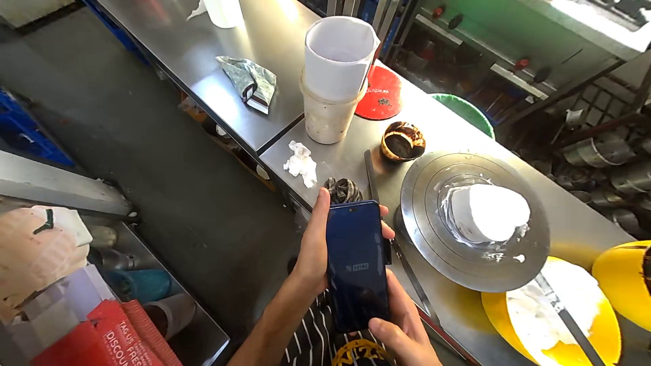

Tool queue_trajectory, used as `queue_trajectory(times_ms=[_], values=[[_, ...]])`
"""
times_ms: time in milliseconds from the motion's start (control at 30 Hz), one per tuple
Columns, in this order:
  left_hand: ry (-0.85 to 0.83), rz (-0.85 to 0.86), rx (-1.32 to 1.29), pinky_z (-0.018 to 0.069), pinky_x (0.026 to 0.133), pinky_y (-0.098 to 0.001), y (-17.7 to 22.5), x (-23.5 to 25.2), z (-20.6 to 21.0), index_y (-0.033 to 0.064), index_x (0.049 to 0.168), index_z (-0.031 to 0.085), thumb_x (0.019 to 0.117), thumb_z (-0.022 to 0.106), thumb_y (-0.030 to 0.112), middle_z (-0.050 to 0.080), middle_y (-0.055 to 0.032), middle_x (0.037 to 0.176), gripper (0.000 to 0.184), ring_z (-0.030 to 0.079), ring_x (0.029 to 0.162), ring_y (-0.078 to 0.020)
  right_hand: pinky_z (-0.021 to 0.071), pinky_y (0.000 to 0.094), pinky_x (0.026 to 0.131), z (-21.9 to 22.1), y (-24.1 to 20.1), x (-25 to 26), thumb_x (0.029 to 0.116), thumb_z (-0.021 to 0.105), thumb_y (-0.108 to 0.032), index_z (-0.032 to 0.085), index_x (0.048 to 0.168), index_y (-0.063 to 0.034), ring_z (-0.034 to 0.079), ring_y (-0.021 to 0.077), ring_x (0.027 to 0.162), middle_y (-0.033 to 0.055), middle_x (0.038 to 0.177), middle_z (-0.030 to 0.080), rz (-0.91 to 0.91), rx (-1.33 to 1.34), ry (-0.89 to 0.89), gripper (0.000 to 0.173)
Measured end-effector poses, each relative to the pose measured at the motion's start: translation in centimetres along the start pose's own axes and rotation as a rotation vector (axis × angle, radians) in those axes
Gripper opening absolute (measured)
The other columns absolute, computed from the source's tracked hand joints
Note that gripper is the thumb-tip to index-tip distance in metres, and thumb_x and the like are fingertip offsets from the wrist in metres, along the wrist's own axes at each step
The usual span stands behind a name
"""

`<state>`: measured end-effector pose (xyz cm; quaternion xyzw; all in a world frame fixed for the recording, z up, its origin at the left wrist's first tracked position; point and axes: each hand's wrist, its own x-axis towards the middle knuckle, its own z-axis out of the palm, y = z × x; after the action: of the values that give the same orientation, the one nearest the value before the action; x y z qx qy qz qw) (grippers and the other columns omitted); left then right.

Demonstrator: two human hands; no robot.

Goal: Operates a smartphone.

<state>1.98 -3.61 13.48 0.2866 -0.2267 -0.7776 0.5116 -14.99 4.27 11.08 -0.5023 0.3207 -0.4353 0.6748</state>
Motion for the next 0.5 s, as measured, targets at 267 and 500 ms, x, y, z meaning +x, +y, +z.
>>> queue_trajectory(times_ms=[267, 500], values=[[0.005, 0.007, 0.003, 0.0624, 0.077, -0.034, 0.01, -0.04, 0.04, 0.0069, 0.125, 0.067, 0.0937, 0.019, 0.082, 0.074, -0.0152, 0.104, 0.095, 0.074, 0.092, -0.0201, 0.0607, 0.0284, 0.09, -0.02, 0.12, -0.04, 0.0983, 0.063, -0.033, 0.041, 0.144, -0.0094, 0.065, 0.0067, 0.115, -0.0035, 0.13, 0.065, 0.0, -0.003, 0.003, 0.056], [-0.004, 0.007, 0.0, 0.0624, 0.077, -0.0342, 0.01, -0.04, -0.08, 0.0068, 0.124, 0.067, 0.0937, 0.019, 0.082, 0.074, -0.0152, 0.104, 0.094, 0.074, 0.092, -0.0199, 0.0595, 0.0281, 0.092, -0.04, 0.11, -0.07, 0.0972, 0.063, -0.031, 0.041, 0.143, -0.0086, 0.065, 0.006, 0.116, -0.0041, 0.129, 0.065, 0.005, -0.007, -0.002, 0.056]])
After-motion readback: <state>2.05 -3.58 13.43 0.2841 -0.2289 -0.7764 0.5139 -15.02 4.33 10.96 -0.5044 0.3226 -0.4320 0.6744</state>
